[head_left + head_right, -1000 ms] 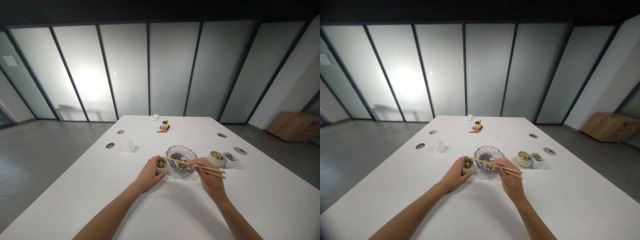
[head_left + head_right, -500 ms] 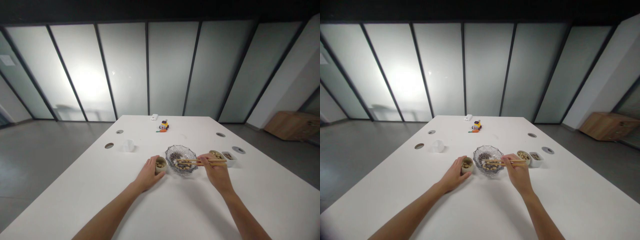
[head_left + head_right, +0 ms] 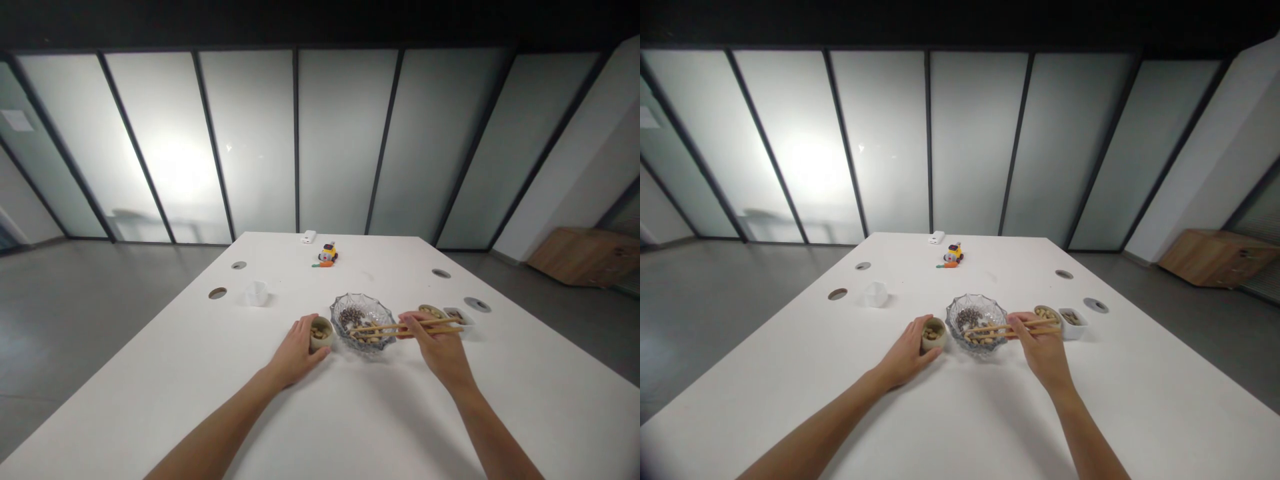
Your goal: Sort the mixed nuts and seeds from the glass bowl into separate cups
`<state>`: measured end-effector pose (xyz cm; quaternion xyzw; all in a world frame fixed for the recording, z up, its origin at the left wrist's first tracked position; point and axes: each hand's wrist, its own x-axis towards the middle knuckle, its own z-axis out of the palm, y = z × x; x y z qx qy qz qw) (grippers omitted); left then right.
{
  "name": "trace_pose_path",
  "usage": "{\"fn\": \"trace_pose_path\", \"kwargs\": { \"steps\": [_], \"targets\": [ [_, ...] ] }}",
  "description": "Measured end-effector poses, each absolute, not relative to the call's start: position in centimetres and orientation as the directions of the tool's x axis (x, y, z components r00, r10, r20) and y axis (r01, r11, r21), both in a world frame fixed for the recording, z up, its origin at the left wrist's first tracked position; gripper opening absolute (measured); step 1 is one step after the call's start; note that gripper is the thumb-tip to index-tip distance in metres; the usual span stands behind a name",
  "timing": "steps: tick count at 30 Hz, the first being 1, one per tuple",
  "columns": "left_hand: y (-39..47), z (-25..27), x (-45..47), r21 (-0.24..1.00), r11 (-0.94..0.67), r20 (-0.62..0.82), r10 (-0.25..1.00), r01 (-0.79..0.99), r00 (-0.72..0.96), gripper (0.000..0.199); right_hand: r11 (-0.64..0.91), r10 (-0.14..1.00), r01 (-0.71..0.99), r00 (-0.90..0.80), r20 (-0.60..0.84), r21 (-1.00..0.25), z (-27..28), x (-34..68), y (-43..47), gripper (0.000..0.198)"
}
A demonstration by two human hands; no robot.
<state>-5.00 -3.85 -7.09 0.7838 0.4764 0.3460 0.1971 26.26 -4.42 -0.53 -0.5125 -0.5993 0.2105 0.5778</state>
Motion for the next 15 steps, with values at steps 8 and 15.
{"fn": "trace_pose_path", "kwargs": {
  "steps": [8, 15],
  "targets": [
    [-3.9, -7.1, -5.0, 0.642, -0.467, 0.357, 0.884, 0.609, 0.302, 0.066, 0.386, 0.876, 0.401, 0.123, 0.466, -0.831, -1.1, 25.9, -4.5, 0.049],
    [-3.9, -6.9, -5.0, 0.652, -0.444, 0.325, 0.896, 0.614, 0.303, 0.066, 0.389, 0.890, 0.360, 0.092, 0.447, -0.848, -1.7, 25.9, -4.3, 0.048]
  ]
}}
